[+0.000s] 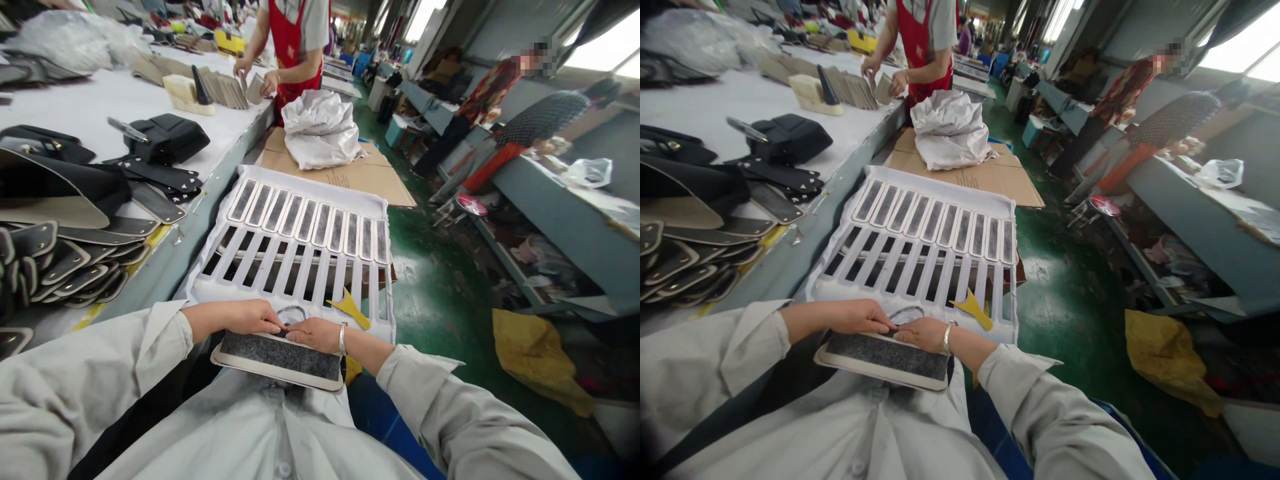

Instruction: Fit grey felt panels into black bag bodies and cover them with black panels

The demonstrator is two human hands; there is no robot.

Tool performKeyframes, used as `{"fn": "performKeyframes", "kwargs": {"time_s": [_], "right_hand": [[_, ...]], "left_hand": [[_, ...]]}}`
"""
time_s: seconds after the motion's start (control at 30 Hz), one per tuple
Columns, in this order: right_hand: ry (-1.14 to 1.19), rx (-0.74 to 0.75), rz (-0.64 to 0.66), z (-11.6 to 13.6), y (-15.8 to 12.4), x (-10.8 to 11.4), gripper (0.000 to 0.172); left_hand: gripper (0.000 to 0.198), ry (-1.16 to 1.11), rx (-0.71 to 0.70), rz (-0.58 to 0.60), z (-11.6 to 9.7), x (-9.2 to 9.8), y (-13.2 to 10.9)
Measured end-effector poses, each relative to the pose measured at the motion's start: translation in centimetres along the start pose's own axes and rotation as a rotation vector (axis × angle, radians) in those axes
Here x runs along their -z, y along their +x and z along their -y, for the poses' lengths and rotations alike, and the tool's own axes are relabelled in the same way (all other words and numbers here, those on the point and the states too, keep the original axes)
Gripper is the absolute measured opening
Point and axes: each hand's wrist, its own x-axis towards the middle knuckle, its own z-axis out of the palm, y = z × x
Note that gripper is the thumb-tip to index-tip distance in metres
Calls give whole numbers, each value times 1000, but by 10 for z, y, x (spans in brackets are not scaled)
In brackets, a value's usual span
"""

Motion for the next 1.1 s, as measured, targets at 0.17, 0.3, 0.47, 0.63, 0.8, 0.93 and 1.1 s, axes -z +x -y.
{"fn": "performKeyframes", "kwargs": {"time_s": [0.17,0.3,0.47,0.63,0.8,0.93,1.1], "right_hand": [[50,1,-8,6,8,1,52],[64,36,27,8,14,2,53],[12,74,34,16,33,0,49],[-85,40,59,34,67,-4,53],[-104,-3,58,46,79,-5,58],[-91,34,63,27,44,-1,51],[94,-25,-70,-15,-28,1,48]], "left_hand": [[35,-162,35,42,27,24,-31],[40,-203,60,-7,35,22,-47],[39,-236,47,-67,37,10,-47],[37,-227,52,-121,41,4,-53],[34,-175,77,-176,37,-3,-57],[35,-67,138,-236,28,-7,-56],[35,-7,132,-223,19,-6,-55]]}}
